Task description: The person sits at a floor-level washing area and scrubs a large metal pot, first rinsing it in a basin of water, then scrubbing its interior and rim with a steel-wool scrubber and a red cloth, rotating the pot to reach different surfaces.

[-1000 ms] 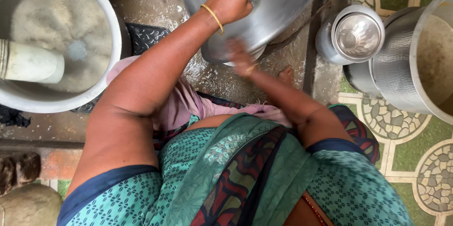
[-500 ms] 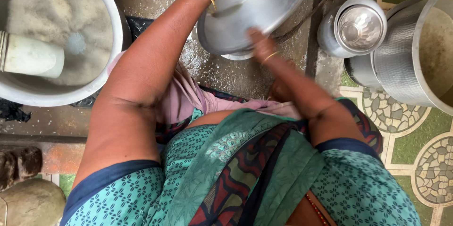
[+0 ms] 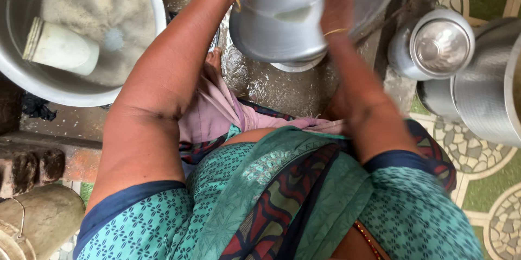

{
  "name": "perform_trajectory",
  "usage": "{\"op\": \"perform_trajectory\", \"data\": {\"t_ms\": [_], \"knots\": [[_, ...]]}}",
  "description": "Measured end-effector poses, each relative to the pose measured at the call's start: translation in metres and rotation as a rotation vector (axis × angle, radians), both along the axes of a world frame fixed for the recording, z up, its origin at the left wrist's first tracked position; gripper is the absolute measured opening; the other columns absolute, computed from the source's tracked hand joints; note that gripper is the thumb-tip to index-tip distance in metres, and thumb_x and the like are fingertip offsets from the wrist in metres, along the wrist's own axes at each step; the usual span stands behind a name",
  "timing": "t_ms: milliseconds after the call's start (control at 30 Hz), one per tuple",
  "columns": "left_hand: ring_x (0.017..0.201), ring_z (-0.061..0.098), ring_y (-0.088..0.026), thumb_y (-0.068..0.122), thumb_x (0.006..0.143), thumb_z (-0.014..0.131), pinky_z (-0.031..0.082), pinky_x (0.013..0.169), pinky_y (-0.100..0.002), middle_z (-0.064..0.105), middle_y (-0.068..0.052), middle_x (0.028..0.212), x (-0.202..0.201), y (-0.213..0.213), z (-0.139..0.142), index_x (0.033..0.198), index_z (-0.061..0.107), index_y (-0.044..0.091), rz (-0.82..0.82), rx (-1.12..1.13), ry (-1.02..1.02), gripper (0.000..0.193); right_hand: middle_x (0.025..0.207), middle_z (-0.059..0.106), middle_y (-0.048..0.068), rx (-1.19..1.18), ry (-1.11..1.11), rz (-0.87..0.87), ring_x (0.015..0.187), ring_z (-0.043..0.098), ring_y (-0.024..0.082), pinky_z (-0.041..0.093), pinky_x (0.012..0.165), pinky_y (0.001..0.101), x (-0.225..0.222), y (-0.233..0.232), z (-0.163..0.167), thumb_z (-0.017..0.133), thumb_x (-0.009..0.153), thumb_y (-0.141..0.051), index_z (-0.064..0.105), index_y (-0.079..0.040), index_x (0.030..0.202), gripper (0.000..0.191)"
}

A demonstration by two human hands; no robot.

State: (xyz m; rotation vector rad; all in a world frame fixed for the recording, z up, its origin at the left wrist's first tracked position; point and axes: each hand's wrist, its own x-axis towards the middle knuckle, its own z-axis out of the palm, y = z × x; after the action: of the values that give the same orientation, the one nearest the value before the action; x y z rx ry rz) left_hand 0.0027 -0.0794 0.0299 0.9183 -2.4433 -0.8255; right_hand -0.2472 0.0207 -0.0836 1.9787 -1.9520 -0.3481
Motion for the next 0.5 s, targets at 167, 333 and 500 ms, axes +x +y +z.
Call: {"op": "perform_trajectory", "data": {"t_ms": [167, 333, 500], "knots": [[0.054, 0.06, -0.03, 0.013, 0.085, 0.063, 0.05, 0.057, -0.041, 0.064, -0.017, 0.066, 0.012, 0.005, 0.0, 0.087, 0.066, 0.0, 0.007, 0.167, 0.115, 0.013, 0.14, 0.055, 0.024, 0.204, -1.254, -0.044, 0.126, 0.051, 0.038, 0.036, 0.11, 0.0398, 0.163, -0.017, -0.025, 0.039, 0.111, -0.017, 0.05, 0.002, 0.148, 0.043], [0.067, 0.066, -0.034, -0.001, 0.075, 0.054, 0.052, 0.067, -0.042, 0.07, -0.022, 0.09, 0.009, 0.01, 0.0, 0.123, 0.059, -0.003, -0.189, 0.013, 0.58, 0.048, 0.116, 0.059, 0.022, -0.186, -1.979, 0.096, 0.106, 0.053, 0.035, 0.049, 0.099, 0.0296, 0.191, -0.022, -0.031, 0.041, 0.119, -0.02, 0.059, -0.002, 0.13, 0.028], [0.069, 0.062, -0.041, 0.003, 0.079, 0.065, 0.048, 0.064, -0.046, 0.059, -0.026, 0.073, 0.01, -0.011, -0.01, 0.091, 0.057, -0.007, 0.104, -0.085, 0.244, 0.018, 0.16, 0.037, 0.016, 0.404, -0.393, 0.176, 0.15, 0.032, 0.027, 0.012, 0.125, 0.0594, 0.076, -0.001, -0.003, 0.039, 0.107, -0.019, 0.044, -0.009, 0.156, 0.051]]}}
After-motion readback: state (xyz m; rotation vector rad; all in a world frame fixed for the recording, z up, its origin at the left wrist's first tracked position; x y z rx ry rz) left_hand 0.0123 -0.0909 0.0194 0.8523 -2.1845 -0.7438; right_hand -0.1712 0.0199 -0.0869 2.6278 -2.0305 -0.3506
